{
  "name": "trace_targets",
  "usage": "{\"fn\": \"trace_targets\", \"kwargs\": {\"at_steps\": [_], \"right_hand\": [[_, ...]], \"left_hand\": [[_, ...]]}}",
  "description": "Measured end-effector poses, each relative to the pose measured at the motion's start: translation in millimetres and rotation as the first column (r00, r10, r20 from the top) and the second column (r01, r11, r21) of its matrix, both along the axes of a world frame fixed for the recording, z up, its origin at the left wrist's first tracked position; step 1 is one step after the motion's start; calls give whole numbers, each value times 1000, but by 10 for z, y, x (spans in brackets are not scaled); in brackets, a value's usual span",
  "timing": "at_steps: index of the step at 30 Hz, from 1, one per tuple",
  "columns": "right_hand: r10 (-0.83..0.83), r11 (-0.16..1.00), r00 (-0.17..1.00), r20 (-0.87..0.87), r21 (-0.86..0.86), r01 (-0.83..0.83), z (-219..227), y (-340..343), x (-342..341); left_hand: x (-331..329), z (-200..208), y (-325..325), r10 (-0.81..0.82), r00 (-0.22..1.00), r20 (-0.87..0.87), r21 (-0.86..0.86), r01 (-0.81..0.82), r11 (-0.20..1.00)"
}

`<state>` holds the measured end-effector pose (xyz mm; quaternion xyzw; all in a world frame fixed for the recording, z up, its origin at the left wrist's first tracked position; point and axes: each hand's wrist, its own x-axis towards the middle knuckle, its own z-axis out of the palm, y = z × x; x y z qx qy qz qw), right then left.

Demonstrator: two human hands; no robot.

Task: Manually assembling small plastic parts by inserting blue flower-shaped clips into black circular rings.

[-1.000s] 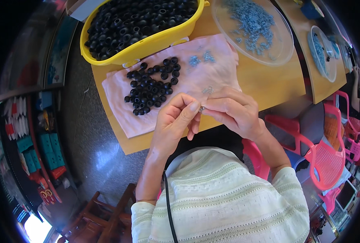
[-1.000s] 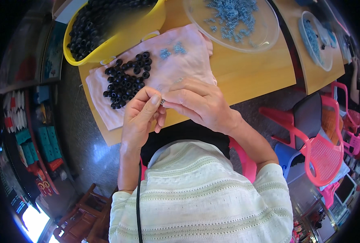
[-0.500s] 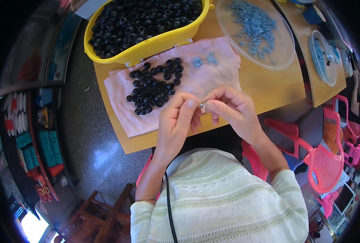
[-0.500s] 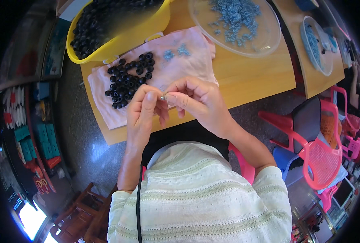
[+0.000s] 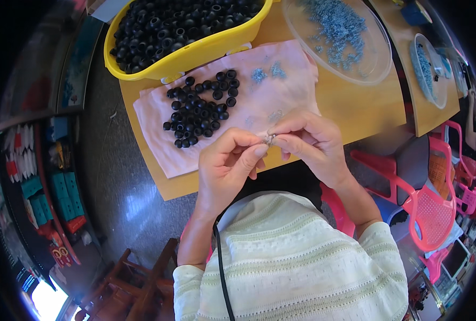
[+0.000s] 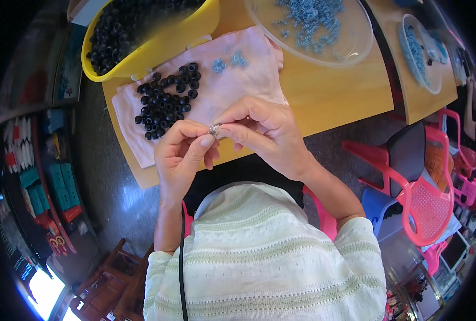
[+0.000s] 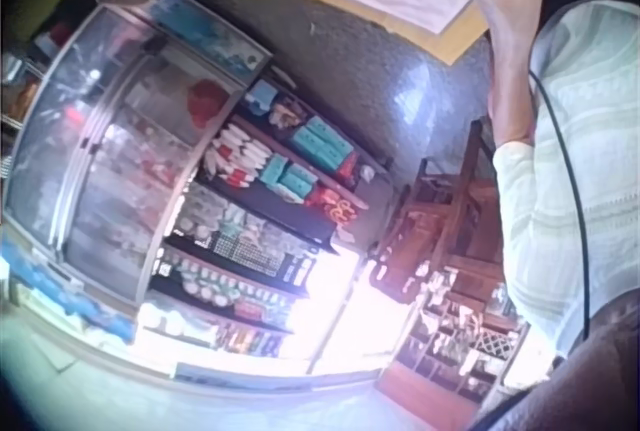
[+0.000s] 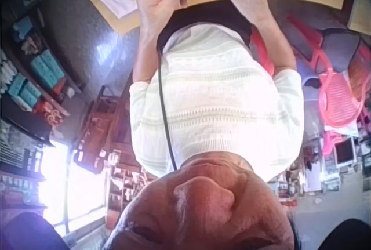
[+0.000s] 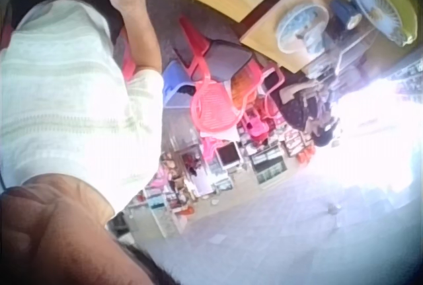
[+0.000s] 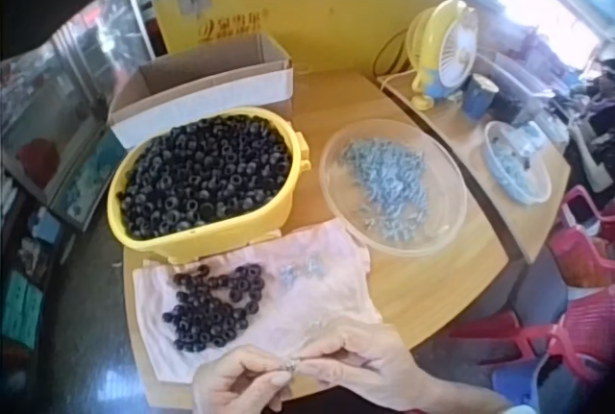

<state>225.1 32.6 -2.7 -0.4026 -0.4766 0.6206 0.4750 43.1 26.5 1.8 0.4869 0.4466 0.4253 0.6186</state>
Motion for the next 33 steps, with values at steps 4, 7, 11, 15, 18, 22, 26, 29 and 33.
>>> {"fn": "trace_targets", "kwargs": {"at_steps": [4, 7, 11, 15, 18, 22, 26, 29, 33], "right_hand": [[-139, 974, 933, 332, 217, 68, -47, 115, 109], [-172, 944, 802, 572, 327, -31, -55, 277, 141], [-200, 895, 738, 644, 426, -130, -113, 381, 20], [-249, 863, 654, 714, 470, -184, -222, 432, -20], [-317, 871, 620, 718, 479, -109, -198, 406, 44], [-346, 881, 622, 702, 471, -41, -155, 334, 260], [-238, 922, 615, 752, 375, -101, -176, 190, 287], [-219, 930, 630, 746, 355, -97, -174, 145, 265], [-263, 895, 613, 745, 425, -133, -211, 141, 284]], "left_hand": [[-106, -29, 5, 26, 992, -121, -143, -43, 989], [-158, -183, -13, 90, 961, -262, -25, -100, 995], [-129, -157, -6, 106, 860, -499, 49, -94, 994], [-89, -133, 4, 86, 800, -593, 60, -62, 996], [-84, -152, 6, 115, 761, -638, 137, -35, 990], [-142, -133, -24, 108, 757, -644, 106, -52, 993], [-71, -81, -26, 111, 799, -592, 91, -71, 993], [6, -63, -9, 94, 810, -579, 107, -39, 993], [107, -98, 28, 73, 816, -574, 144, 13, 989]]}}
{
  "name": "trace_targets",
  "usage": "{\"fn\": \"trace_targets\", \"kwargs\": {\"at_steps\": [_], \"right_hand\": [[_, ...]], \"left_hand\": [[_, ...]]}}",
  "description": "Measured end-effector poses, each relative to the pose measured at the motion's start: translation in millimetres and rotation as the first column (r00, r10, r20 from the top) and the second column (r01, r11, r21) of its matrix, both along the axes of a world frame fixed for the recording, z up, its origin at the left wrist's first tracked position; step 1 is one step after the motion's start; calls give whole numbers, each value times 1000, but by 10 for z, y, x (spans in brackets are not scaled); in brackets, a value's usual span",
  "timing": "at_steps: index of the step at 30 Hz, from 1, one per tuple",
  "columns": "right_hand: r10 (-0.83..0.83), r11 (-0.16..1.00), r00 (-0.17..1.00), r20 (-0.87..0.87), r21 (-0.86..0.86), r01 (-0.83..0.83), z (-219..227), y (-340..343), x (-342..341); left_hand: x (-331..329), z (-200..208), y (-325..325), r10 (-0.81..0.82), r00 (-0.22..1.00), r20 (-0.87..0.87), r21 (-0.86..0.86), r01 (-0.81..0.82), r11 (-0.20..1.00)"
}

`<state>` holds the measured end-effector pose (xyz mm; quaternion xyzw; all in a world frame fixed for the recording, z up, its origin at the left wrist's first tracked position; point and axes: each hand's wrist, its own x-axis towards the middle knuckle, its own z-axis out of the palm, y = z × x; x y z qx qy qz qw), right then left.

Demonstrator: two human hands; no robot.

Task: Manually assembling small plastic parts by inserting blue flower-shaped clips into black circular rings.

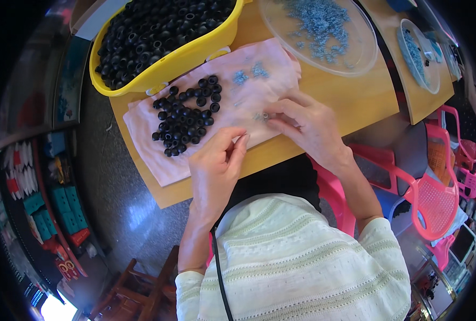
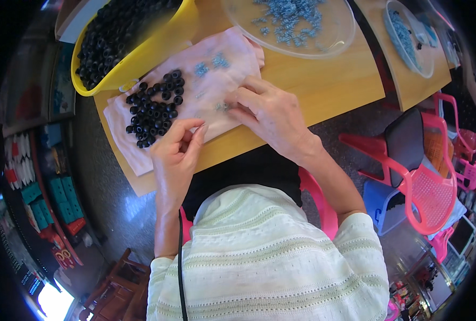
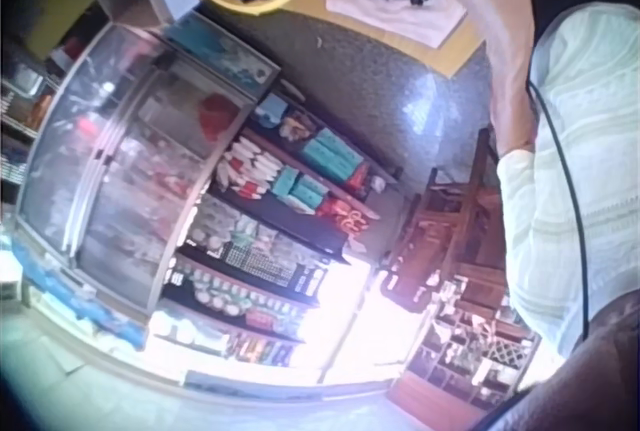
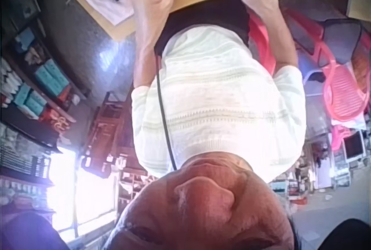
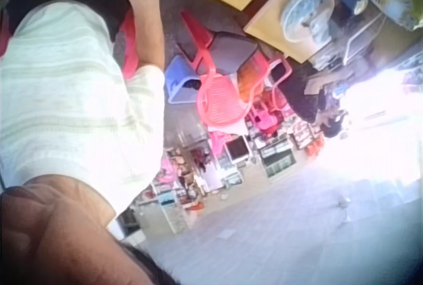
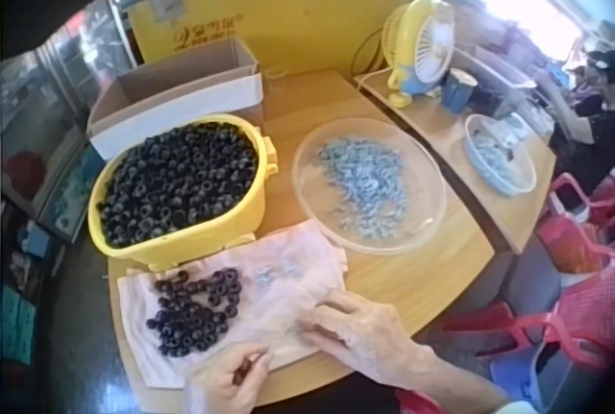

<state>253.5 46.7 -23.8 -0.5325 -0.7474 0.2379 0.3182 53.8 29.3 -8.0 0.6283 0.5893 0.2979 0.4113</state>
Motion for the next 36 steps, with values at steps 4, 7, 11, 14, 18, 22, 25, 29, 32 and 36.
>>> {"fn": "trace_targets", "kwargs": {"at_steps": [4, 7, 11, 14, 18, 22, 25, 29, 32, 36], "right_hand": [[-41, 997, 998, -52, -68, 38, 0, -31, 26], [-79, 993, 995, -67, -90, 73, 5, -51, 31], [-82, 994, 992, -97, -74, 75, -15, -68, 11], [-85, 993, 990, -112, -97, 74, -39, -74, 19], [-71, 997, 993, -89, -39, 68, -43, -62, 4], [-44, 999, 998, -42, -23, 43, -30, -63, -7], [-60, 997, 997, -58, -59, 56, 2, -80, -19], [-84, 994, 989, -118, -82, 75, 57, -84, -11], [-85, 996, 992, -95, -50, 80, 73, -65, -43], [-51, 999, 997, -54, 9, 51, 47, 6, -92]], "left_hand": [[160, -7, 137, -76, 991, -108, 227, 99, 969], [233, -9, 219, -95, 973, -208, 238, 145, 960], [235, -64, 234, -100, 965, -244, 203, 151, 968], [195, -12, 210, -72, 961, -267, 168, 120, 979], [135, -6, 154, -69, 965, -254, 117, 101, 988], [115, -9, 140, -86, 970, -228, 63, 103, 993], [122, 15, 139, -76, 972, -221, 65, 93, 994], [87, 43, 119, -73, 961, -265, 77, 97, 992], [33, -13, 116, -102, 961, -256, 103, 132, 986], [66, 20, 99, -82, 971, -223, 99, 107, 989]]}}
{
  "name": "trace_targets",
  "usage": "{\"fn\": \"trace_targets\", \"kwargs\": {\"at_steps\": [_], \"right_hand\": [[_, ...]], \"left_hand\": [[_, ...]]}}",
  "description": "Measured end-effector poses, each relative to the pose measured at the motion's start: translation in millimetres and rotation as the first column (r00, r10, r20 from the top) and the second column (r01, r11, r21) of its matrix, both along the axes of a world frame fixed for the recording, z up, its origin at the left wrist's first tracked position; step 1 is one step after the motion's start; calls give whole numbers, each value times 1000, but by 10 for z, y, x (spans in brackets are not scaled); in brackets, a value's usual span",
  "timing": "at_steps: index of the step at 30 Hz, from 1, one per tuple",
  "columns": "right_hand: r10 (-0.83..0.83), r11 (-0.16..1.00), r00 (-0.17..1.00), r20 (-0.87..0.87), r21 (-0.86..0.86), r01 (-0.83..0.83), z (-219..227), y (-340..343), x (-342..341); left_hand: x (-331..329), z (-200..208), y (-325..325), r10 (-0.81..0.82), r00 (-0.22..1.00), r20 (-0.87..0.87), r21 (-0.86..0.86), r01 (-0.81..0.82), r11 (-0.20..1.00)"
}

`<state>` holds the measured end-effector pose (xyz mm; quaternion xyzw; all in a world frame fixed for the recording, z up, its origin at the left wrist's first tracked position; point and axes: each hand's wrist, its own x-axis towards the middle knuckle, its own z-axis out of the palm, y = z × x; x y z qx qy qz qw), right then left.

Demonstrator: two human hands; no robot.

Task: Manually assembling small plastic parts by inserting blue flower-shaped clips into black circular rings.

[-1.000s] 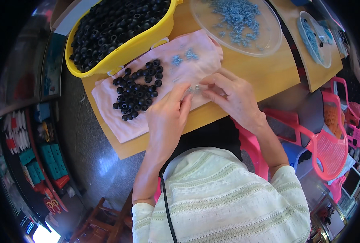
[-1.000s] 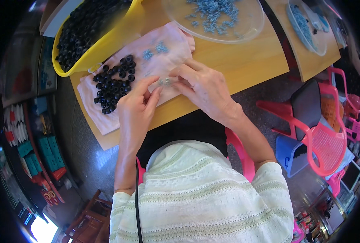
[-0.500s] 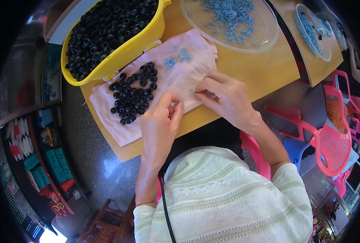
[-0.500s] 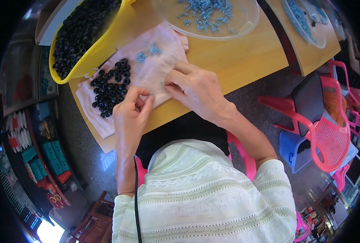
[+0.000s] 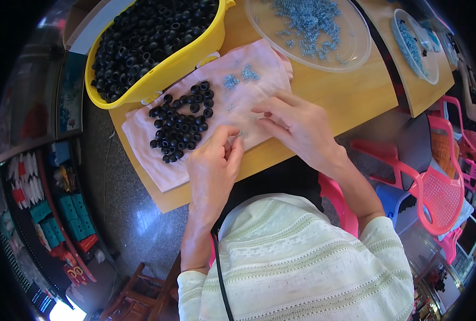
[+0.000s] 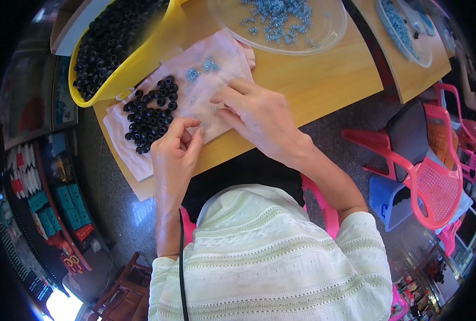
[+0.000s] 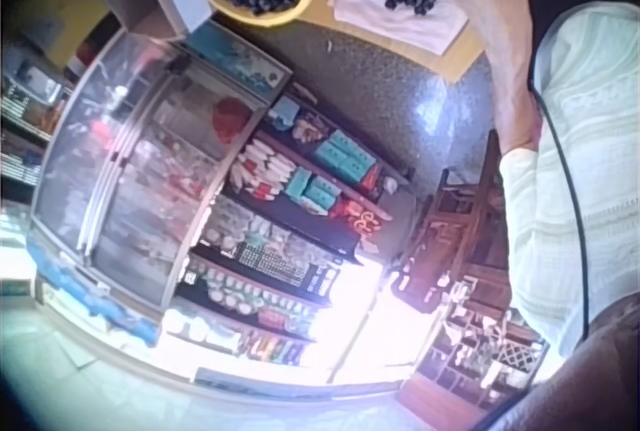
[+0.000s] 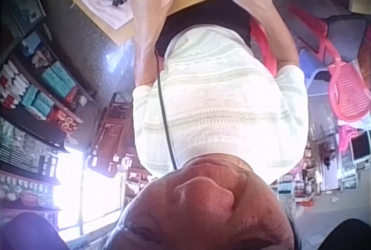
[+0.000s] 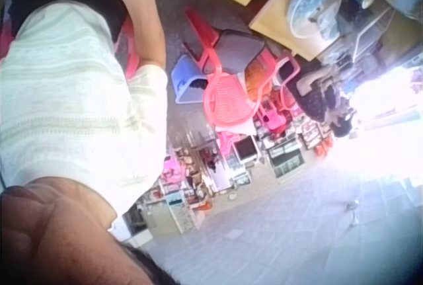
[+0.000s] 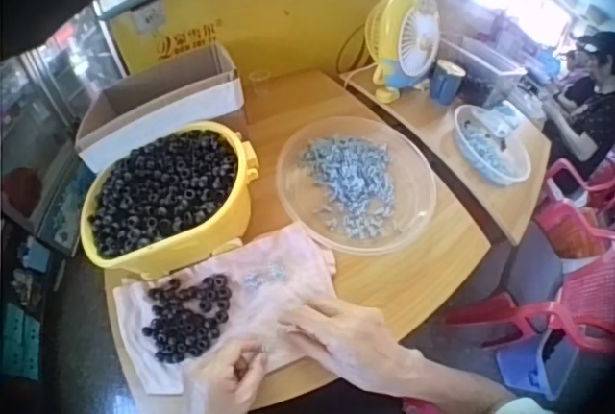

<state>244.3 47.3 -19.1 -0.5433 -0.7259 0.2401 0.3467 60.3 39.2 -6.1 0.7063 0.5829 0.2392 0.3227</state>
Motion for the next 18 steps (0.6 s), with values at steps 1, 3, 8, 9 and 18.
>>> {"fn": "trace_targets", "kwargs": {"at_steps": [1, 3, 8, 9, 18], "right_hand": [[0, 1000, 1000, 1, 1, 0, 5, 9, -15], [20, 999, 995, 93, 36, -23, 24, 25, -38], [-31, 997, 995, 100, 68, 24, -22, 85, -51], [-67, 995, 995, 71, 73, 62, -6, 95, -56], [-65, 994, 982, 175, 96, 48, 14, 138, -12]], "left_hand": [[3, 4, -7, 18, 1000, 14, -7, -18, 1000], [0, 4, -15, 35, 999, 28, -13, -35, 999], [-31, -14, -41, 43, 999, -2, 13, -43, 999], [-42, -1, -56, 49, 999, -7, 17, -48, 999], [-213, 163, 154, 143, 988, 58, 36, -145, 989]]}}
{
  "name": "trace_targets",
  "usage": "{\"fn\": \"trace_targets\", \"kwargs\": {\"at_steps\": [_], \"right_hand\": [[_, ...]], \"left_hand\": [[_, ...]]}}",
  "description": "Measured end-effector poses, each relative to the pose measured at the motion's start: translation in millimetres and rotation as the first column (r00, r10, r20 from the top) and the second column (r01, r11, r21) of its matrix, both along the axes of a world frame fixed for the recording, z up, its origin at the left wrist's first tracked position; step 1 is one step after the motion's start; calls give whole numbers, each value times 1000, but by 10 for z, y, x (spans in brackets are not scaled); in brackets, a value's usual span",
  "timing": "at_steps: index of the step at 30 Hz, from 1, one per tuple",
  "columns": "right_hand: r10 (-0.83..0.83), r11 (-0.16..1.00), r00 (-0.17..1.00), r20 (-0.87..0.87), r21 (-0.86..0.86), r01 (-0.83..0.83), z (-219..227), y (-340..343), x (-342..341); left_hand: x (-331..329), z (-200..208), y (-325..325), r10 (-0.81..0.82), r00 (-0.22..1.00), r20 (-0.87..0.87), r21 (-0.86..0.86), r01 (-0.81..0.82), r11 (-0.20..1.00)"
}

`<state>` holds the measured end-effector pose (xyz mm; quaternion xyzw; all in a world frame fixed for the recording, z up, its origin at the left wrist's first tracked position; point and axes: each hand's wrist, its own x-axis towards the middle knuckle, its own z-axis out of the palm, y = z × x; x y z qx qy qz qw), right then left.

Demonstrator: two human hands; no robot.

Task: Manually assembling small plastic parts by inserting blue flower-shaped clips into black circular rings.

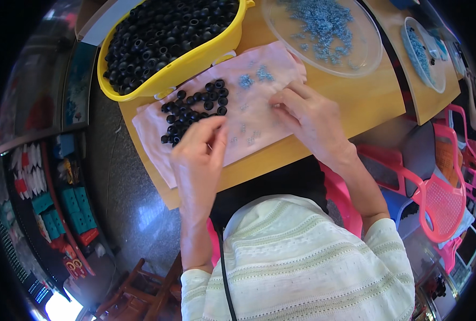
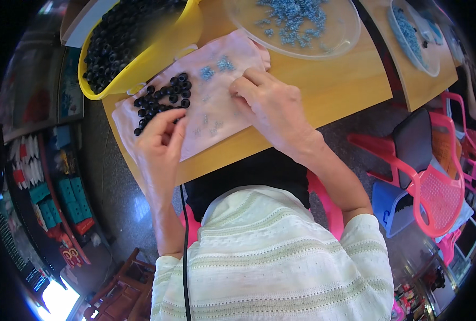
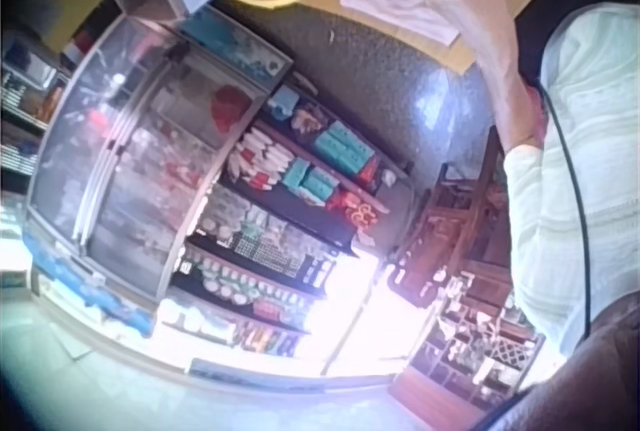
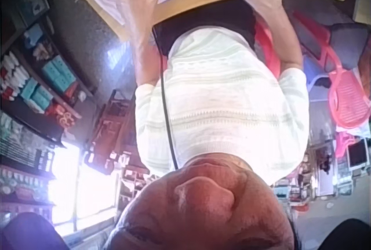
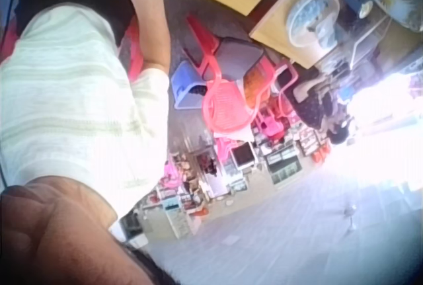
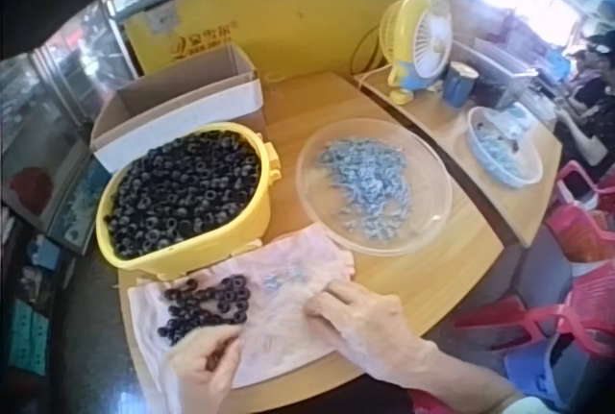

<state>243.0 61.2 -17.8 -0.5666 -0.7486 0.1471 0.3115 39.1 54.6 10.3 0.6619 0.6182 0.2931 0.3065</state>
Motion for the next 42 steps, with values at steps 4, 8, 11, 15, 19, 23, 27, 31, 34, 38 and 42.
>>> {"fn": "trace_targets", "kwargs": {"at_steps": [4, 8, 11, 15, 19, 23, 27, 31, 34, 38, 42], "right_hand": [[24, 999, 999, 21, -28, -24, 43, 3, 1], [44, 999, 997, 57, -22, -43, 42, 17, -33], [50, 998, 998, -37, -37, -52, 17, 15, -19], [-16, 985, 950, -312, -171, -39, 127, -4, 3], [-47, 962, 893, -448, -260, -80, 327, -99, -30], [-41, 948, 784, -619, -271, -164, 368, -237, -46], [-3, 936, 592, -806, -211, -282, 433, -372, -149], [74, 933, 589, -805, -153, -326, 494, -436, -281], [87, 932, 564, -821, -133, -338, 487, -467, -351], [135, 942, 552, -823, -65, -328, 504, -497, -426], [226, 941, 624, -748, 4, -337, 581, -491, -460]], "left_hand": [[-4, -14, 163, -15, 988, -155, 90, 29, 996], [24, -82, 187, -28, 945, -326, 161, 85, 983], [26, -61, 175, -29, 949, -313, 176, 88, 980], [11, 100, 57, -75, 992, 99, 126, 63, 990], [-36, 49, -158, 31, 432, 901, -114, 167, 979], [-109, 20, -274, 30, 230, 973, -80, 213, 974], [-145, 20, -382, 63, 190, 980, -103, 207, 973], [-189, 41, -457, 128, 183, 975, -167, 217, 962], [-192, 28, -504, 110, 179, 978, -148, 216, 965], [-189, 38, -562, 95, 219, 971, -141, 208, 968], [-188, 71, -604, 92, 256, 962, -142, 187, 972]]}}
